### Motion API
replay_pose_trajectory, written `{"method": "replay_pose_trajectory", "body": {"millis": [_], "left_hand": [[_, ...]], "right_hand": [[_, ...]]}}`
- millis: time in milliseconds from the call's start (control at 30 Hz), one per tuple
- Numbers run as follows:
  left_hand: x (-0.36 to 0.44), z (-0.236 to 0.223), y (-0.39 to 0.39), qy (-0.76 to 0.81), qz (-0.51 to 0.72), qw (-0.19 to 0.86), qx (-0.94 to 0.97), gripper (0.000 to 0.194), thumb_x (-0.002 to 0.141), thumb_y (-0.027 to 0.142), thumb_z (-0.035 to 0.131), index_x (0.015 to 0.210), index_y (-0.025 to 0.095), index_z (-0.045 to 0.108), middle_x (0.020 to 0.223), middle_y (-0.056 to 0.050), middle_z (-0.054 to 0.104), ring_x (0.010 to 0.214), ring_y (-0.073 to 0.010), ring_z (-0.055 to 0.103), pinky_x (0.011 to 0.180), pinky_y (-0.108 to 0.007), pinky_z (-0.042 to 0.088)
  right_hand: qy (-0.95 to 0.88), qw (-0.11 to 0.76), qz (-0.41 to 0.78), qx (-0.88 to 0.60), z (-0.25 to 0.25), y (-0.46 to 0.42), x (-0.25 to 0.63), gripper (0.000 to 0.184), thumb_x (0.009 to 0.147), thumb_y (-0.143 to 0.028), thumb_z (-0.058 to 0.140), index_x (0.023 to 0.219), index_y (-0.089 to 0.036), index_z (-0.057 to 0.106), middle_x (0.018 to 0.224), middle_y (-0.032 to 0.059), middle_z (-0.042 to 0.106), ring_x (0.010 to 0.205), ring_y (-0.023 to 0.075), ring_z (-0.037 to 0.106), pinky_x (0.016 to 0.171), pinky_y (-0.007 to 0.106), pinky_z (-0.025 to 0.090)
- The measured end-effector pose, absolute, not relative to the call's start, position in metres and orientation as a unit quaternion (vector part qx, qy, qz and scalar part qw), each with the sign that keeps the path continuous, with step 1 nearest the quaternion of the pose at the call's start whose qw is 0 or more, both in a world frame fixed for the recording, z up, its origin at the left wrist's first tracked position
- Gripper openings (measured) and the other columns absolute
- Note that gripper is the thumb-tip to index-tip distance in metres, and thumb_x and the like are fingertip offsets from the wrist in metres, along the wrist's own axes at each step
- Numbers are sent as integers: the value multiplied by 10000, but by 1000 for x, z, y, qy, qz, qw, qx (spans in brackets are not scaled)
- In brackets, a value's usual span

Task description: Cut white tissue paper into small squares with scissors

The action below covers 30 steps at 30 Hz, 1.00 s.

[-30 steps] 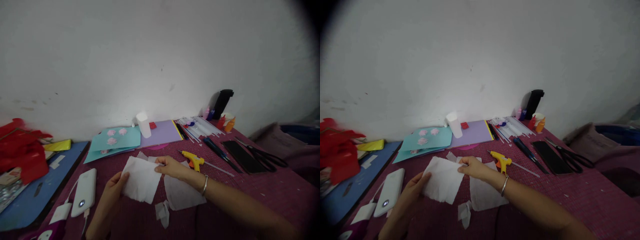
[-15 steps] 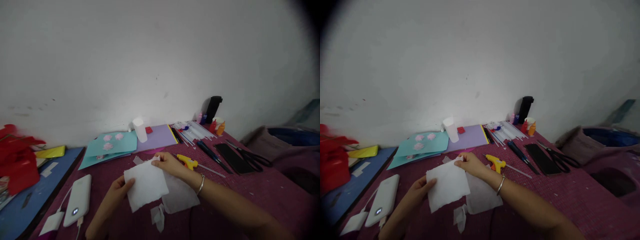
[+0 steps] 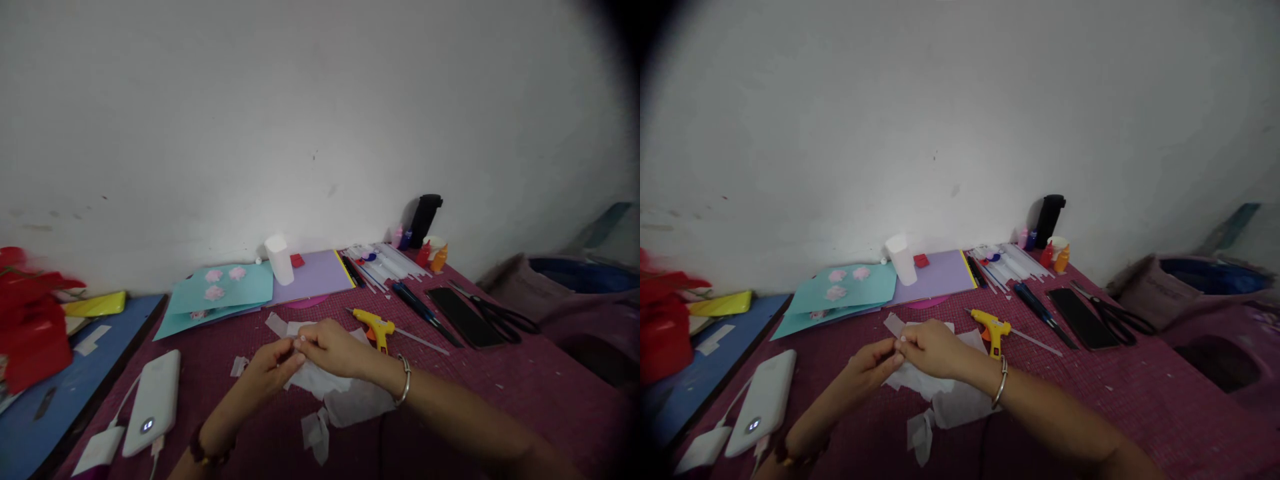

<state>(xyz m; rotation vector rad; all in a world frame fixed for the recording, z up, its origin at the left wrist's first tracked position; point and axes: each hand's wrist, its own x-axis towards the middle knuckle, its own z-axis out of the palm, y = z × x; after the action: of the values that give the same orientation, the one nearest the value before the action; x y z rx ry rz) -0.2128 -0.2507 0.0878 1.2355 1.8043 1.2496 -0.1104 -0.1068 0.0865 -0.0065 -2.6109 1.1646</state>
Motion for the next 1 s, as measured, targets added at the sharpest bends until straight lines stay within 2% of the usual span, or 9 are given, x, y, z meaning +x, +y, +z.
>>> {"method": "replay_pose_trajectory", "body": {"millis": [100,267,400,533,633,733,833,900,1000], "left_hand": [[-204,82,-243,705,439,271,486,287,844,378,462,647,180,530,613,32,476,569,-118,409,532,-229,331],[-196,72,-241,767,390,114,497,309,873,322,399,588,206,411,548,53,408,505,-104,386,488,-225,268],[-191,66,-241,785,301,-35,540,307,878,256,397,576,211,429,498,50,446,439,-103,418,462,-234,252],[-186,63,-243,783,236,-144,557,309,869,240,426,570,208,497,530,10,536,471,-130,491,489,-246,294],[-189,64,-245,804,276,-57,524,292,845,296,471,572,203,515,525,14,531,482,-134,490,487,-240,311],[-200,65,-247,786,331,208,479,124,726,302,611,717,179,604,613,21,599,543,-133,519,493,-217,354],[-211,58,-255,721,354,415,427,164,648,253,657,770,143,671,655,5,643,568,-138,537,512,-225,397],[-216,51,-263,708,430,423,366,186,632,282,683,736,129,691,652,-14,660,585,-150,558,543,-243,431],[-212,42,-276,693,599,344,204,308,576,344,765,792,133,699,670,-25,688,587,-163,597,555,-257,475]], "right_hand": [[-903,156,401,-25,85,-105,-107,329,885,-260,474,577,-172,399,528,-63,352,506,75,320,500,244,159],[-830,201,519,-46,69,-106,-109,352,905,-322,425,585,-186,370,565,-59,352,543,88,337,512,229,220],[-757,206,613,-88,58,-112,-115,354,890,-349,433,579,-196,363,563,-63,319,543,93,301,508,226,240],[-701,178,672,-162,55,-112,-119,278,863,-268,466,601,-176,477,569,-51,411,550,95,358,529,222,281],[-684,164,685,-192,55,-109,-119,267,867,-262,462,626,-167,525,552,-52,428,508,90,339,500,221,271],[-673,139,700,-193,55,-105,-117,266,863,-291,488,634,-166,540,512,-64,410,458,83,305,453,218,237],[-661,131,713,-195,57,-101,-114,280,858,-336,514,635,-168,531,497,-67,410,439,79,308,428,213,222],[-650,143,719,-201,58,-99,-113,287,856,-369,521,650,-170,518,516,-67,417,451,75,320,432,206,235],[-591,134,774,-183,54,-102,-109,293,828,-446,555,718,-178,512,581,-60,453,484,74,364,460,201,288]]}}
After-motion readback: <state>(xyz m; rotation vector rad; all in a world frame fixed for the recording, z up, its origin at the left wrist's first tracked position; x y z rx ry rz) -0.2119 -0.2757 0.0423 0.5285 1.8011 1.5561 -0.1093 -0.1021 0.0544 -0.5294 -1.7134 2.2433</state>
